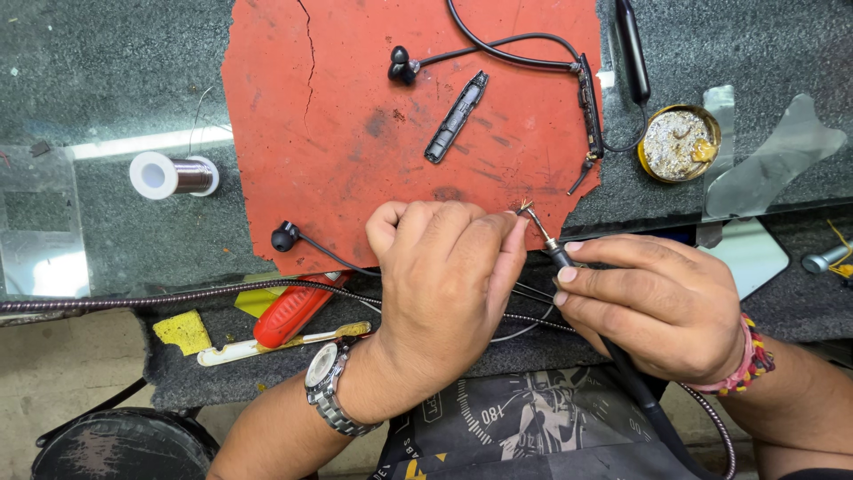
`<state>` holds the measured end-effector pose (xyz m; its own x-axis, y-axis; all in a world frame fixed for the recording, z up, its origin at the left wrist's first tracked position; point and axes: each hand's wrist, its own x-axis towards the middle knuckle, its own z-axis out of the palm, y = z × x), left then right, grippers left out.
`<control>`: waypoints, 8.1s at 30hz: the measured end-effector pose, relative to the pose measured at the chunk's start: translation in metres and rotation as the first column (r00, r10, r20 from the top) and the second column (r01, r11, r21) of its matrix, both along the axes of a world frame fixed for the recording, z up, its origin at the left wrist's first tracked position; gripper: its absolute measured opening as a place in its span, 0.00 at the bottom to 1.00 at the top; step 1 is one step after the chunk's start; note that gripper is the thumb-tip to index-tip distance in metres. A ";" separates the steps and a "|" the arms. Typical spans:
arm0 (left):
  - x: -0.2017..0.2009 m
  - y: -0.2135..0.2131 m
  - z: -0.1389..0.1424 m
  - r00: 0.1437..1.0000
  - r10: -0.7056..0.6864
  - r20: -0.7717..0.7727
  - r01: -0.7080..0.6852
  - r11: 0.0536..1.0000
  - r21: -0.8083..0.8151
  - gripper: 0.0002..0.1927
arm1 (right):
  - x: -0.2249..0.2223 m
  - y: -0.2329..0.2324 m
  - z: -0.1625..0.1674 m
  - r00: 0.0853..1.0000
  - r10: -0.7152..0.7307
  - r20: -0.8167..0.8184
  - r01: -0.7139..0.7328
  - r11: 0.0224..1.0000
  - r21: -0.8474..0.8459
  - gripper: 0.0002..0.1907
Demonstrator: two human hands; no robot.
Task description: The person solders a wire connection on a disassembled neckband earphone at a workbench. They hold the wire and component steady with one hand while applying a soldering iron, periodically dipping the iron tip into a flux tin and repositioning the wire as they work.
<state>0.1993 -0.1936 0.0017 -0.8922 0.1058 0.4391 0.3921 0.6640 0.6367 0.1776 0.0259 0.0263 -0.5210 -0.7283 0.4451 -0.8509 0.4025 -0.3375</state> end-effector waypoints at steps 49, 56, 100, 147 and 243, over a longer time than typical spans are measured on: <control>0.003 0.003 0.006 1.000 -0.026 -0.016 0.026 1.000 -0.006 0.10 | 0.004 0.005 0.006 0.997 0.019 -0.069 -0.020 1.000 -0.014 0.09; 0.003 0.003 0.004 1.000 -0.025 -0.014 0.025 1.000 -0.002 0.10 | 0.005 0.004 0.004 0.994 0.007 -0.109 -0.005 1.000 0.011 0.09; -0.003 -0.003 0.012 0.999 -0.048 -0.004 0.048 0.994 0.097 0.08 | 0.011 0.020 0.015 0.988 -0.116 0.098 0.132 0.976 -0.171 0.15; -0.007 -0.004 0.011 0.996 -0.057 0.072 0.069 0.979 -0.190 0.07 | 0.005 0.074 -0.037 0.877 -0.479 0.031 0.476 0.860 -0.185 0.12; -0.001 -0.002 0.007 0.996 -0.056 0.062 0.066 0.981 -0.180 0.07 | -0.004 0.029 -0.003 0.908 -0.377 -0.184 0.392 0.919 0.048 0.11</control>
